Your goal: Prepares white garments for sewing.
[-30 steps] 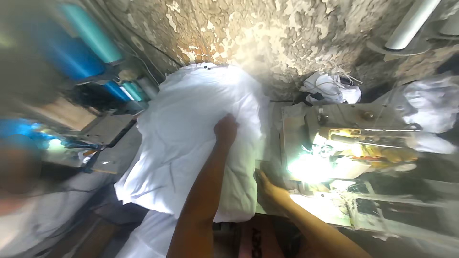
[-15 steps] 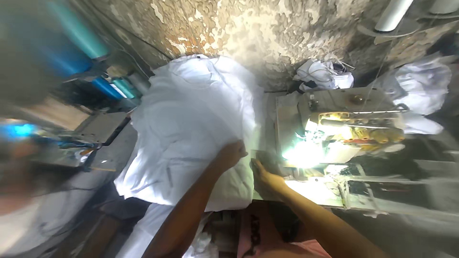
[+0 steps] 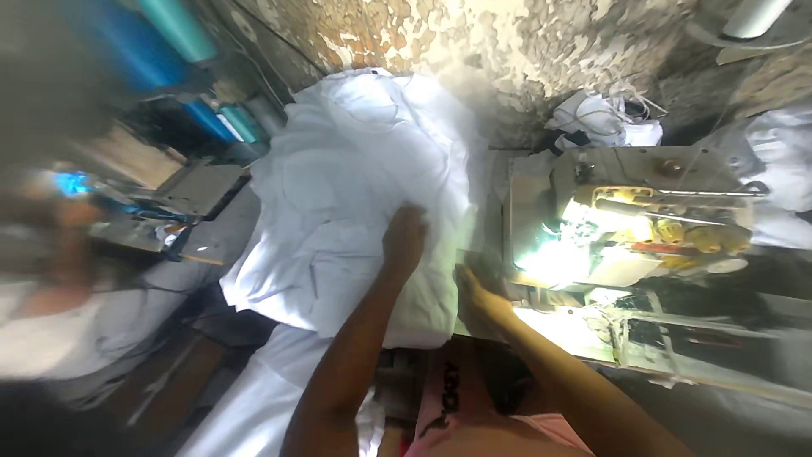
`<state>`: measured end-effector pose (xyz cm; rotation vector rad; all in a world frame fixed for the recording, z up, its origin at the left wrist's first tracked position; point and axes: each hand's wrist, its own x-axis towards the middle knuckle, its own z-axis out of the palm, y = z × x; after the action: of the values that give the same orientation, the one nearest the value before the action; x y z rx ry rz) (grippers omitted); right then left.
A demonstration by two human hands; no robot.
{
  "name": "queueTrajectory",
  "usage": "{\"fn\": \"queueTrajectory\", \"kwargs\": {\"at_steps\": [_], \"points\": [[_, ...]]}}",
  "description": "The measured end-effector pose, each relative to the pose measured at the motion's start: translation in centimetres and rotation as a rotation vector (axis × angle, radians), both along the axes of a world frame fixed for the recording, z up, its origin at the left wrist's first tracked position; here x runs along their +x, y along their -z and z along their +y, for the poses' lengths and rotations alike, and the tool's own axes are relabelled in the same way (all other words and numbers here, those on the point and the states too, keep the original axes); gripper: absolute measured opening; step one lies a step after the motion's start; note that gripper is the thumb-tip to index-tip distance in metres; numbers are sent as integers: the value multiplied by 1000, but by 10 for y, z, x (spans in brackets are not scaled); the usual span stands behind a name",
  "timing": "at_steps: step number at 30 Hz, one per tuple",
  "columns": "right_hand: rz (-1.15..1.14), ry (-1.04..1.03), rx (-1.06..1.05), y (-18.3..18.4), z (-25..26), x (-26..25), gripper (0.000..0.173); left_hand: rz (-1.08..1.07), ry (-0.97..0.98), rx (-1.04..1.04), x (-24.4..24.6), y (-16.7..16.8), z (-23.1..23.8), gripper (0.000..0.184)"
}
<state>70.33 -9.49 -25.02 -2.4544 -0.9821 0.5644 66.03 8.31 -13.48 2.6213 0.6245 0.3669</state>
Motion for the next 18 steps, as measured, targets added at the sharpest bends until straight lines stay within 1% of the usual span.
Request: {"fn": "queueTrajectory", "kwargs": {"at_steps": [3, 5, 6, 8, 9, 11, 13, 15, 18], "points": [[1, 7, -1, 0, 0, 0, 49, 49, -72, -19, 22, 8, -5, 54], [13, 10, -6, 0, -1, 1, 50, 75, -84, -22, 27, 22, -15, 62], [23, 3, -8, 2, -1, 1, 52, 75, -76, -24, 26, 32, -20, 61], [66, -23, 9, 4, -2, 2, 53, 35, -61, 3, 18, 59, -29, 50], [42, -32, 51, 7, -3, 3, 53, -4, -66, 30, 11, 74, -33, 45], [-78, -38, 181, 18, -2, 6, 48, -45, -108, 23, -5, 94, -39, 42], [-143, -55, 200, 28, -2, 11, 49, -38, -168, -73, -17, 94, -43, 44], [-179, -57, 185, 29, 0, 12, 49, -25, -199, -188, -22, 84, -40, 45], [-208, -48, 160, 27, -2, 11, 48, -30, -213, -337, -22, 71, -34, 36]]}}
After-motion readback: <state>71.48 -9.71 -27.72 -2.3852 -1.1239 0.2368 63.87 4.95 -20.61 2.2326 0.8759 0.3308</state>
